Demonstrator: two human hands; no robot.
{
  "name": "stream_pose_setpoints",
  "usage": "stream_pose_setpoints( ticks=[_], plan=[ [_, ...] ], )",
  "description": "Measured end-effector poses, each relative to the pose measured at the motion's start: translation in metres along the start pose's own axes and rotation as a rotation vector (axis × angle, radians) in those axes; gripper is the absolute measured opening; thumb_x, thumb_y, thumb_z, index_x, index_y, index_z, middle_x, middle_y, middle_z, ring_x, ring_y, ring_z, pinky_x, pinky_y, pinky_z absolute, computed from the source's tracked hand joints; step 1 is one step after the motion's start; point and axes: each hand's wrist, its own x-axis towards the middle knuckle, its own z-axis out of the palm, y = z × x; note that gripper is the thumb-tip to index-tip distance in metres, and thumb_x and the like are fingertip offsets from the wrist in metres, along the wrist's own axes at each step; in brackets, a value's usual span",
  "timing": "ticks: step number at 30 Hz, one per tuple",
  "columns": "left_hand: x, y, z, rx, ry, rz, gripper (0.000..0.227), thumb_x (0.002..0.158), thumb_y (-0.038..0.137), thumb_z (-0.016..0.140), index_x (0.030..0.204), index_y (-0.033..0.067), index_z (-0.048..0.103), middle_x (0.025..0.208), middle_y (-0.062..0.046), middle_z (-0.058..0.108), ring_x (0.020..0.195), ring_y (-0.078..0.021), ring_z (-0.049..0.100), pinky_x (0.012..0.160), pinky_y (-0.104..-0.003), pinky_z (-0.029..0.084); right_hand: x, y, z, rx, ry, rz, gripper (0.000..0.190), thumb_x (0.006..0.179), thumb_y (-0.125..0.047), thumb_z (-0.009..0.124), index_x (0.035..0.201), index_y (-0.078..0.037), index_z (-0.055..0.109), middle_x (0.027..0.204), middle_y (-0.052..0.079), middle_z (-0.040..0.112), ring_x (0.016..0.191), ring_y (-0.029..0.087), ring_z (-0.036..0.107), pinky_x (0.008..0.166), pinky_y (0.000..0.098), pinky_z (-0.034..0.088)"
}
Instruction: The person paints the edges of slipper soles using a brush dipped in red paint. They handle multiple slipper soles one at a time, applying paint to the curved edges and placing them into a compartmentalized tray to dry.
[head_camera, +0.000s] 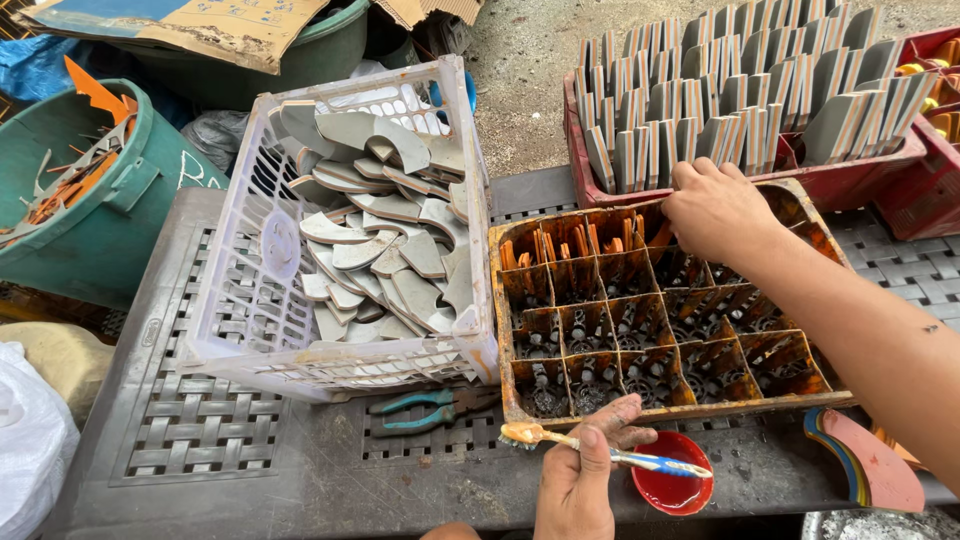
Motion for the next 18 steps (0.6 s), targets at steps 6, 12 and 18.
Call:
stream_pose_setpoints(
  ticks=[6, 12, 18],
  plan=[
    [0.000, -0.005, 0.000, -0.066, -0.046, 0.067, 0.063, 0.106, 0.043, 0.034, 0.125, -0.0080, 0.066, 0.139, -0.027, 0.063, 0.117, -0.0328, 0.072, 0.104, -0.047, 0.059, 0.005, 0.002, 0.011, 0.250, 0.066, 0.024, 0.025, 0.092, -0.025, 0.073, 0.115, -0.017, 0.077, 0.122, 0.006, 0.062, 0.120, 0.025, 0.053, 0.106, 0.0413, 0.041],
    [0.000, -0.010, -0.001, -0.068, -0.075, 0.086, 0.062, 0.107, 0.042, 0.035, 0.123, -0.0095, 0.066, 0.139, -0.029, 0.062, 0.116, -0.0328, 0.072, 0.103, -0.047, 0.059, -0.002, 0.009, 0.016, 0.400, 0.023, 0.045, 0.029, 0.087, -0.040, 0.075, 0.113, -0.028, 0.076, 0.119, 0.001, 0.066, 0.125, 0.023, 0.049, 0.104, 0.0451, 0.036],
    [0.002, -0.014, 0.001, -0.044, -0.072, 0.107, 0.062, 0.107, 0.043, 0.036, 0.120, -0.0098, 0.066, 0.136, -0.029, 0.063, 0.118, -0.0319, 0.072, 0.102, -0.046, 0.062, 0.003, 0.014, 0.026, 0.518, -0.041, 0.058, 0.029, 0.089, -0.045, 0.074, 0.113, -0.030, 0.075, 0.103, 0.006, 0.072, 0.125, 0.022, 0.049, 0.109, 0.0475, 0.029]
  ],
)
